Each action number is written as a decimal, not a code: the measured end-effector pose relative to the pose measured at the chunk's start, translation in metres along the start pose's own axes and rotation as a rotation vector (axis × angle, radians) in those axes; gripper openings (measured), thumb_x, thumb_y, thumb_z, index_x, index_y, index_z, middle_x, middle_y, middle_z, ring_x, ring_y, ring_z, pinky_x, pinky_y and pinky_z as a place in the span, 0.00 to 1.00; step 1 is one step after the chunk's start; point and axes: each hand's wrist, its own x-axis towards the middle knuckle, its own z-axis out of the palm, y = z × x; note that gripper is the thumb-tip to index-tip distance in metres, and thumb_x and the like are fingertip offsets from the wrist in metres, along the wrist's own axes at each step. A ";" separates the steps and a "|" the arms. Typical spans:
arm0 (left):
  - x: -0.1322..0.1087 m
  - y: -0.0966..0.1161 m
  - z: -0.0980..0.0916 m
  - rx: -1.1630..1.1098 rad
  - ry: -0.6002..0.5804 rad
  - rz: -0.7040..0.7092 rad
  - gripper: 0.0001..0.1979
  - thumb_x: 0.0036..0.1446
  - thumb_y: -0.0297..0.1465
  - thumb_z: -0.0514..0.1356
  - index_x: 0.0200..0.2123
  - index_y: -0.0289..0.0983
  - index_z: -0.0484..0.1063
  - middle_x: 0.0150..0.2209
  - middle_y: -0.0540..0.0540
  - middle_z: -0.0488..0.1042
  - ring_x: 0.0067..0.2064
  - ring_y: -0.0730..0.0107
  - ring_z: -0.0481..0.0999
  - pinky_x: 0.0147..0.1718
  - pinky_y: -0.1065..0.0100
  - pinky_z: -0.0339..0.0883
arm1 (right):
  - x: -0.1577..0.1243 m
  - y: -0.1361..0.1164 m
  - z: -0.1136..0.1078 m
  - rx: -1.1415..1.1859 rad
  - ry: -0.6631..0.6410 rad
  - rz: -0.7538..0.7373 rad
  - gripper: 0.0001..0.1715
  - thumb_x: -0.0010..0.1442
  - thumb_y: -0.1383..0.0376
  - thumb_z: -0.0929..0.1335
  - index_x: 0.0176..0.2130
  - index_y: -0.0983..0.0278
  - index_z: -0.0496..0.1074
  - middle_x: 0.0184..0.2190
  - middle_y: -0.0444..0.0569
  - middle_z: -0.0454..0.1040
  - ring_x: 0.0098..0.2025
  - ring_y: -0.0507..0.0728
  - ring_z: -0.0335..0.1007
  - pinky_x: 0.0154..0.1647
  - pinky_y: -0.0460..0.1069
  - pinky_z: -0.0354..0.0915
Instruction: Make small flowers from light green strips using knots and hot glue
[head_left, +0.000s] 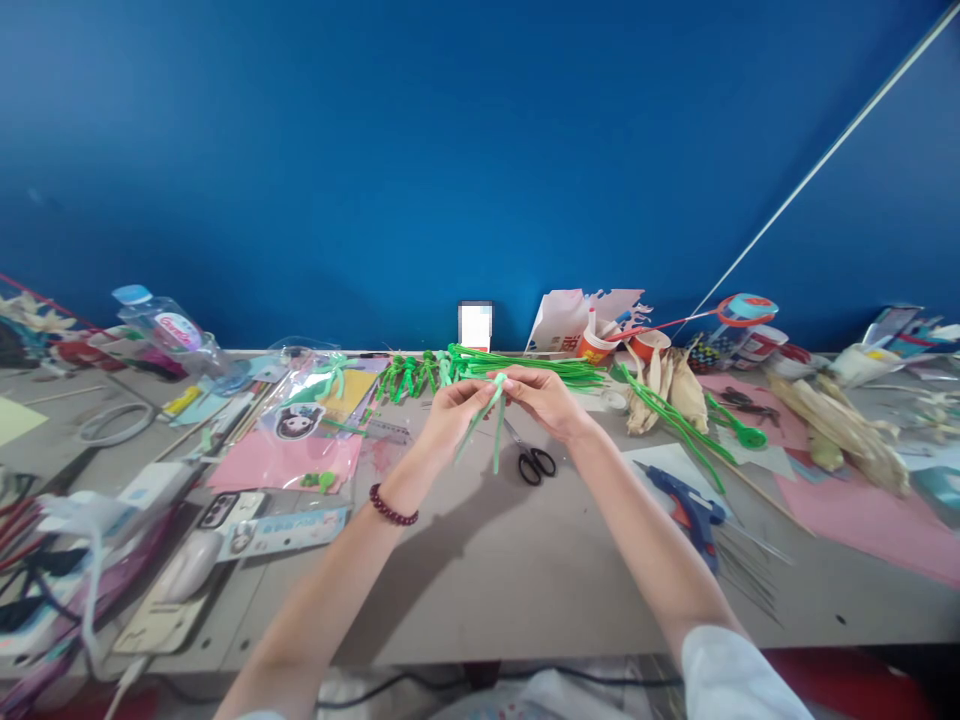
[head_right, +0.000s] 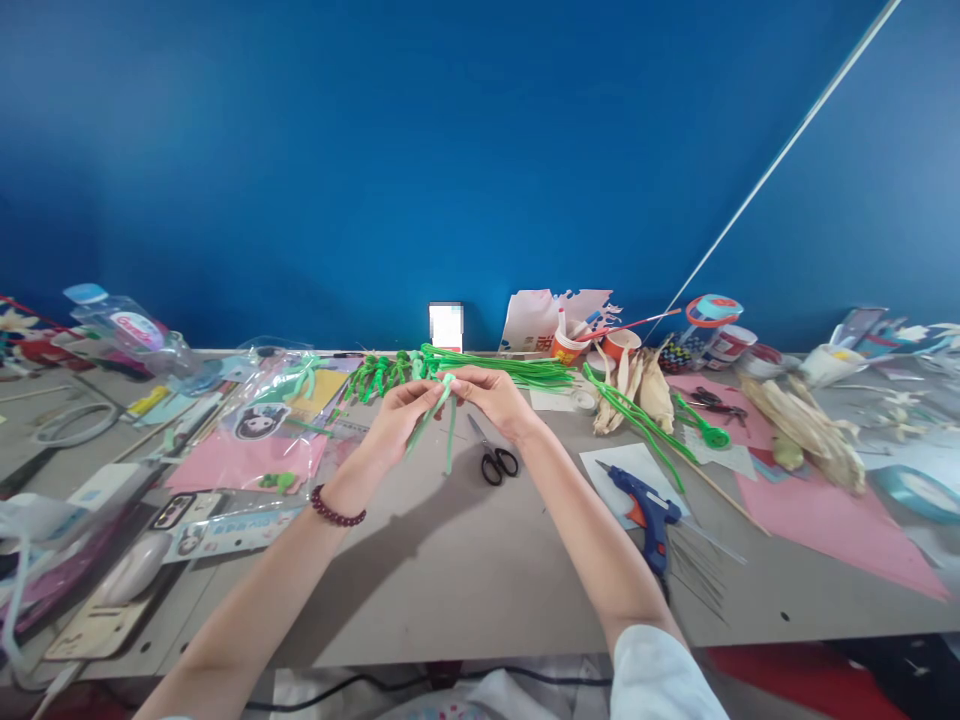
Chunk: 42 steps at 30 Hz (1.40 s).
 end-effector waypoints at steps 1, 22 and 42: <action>0.000 0.000 0.000 0.030 -0.005 0.020 0.13 0.47 0.42 0.65 0.23 0.37 0.75 0.21 0.50 0.70 0.23 0.76 0.65 0.24 0.71 0.60 | 0.000 -0.002 0.000 -0.005 -0.011 -0.007 0.14 0.49 0.56 0.73 0.36 0.60 0.79 0.33 0.47 0.75 0.31 0.52 0.66 0.34 0.49 0.64; -0.004 0.006 -0.004 -0.036 -0.365 -0.055 0.17 0.52 0.42 0.62 0.22 0.34 0.71 0.23 0.50 0.67 0.26 0.75 0.67 0.29 0.70 0.59 | -0.006 -0.012 0.009 0.273 -0.217 0.056 0.14 0.49 0.57 0.74 0.24 0.66 0.76 0.26 0.46 0.69 0.26 0.52 0.67 0.26 0.51 0.69; -0.001 -0.004 -0.006 -0.125 -0.342 -0.124 0.20 0.53 0.45 0.60 0.21 0.34 0.67 0.22 0.49 0.66 0.26 0.74 0.67 0.30 0.69 0.62 | -0.004 -0.003 0.009 0.174 -0.052 -0.041 0.12 0.48 0.57 0.74 0.29 0.64 0.79 0.27 0.46 0.71 0.24 0.51 0.66 0.24 0.49 0.67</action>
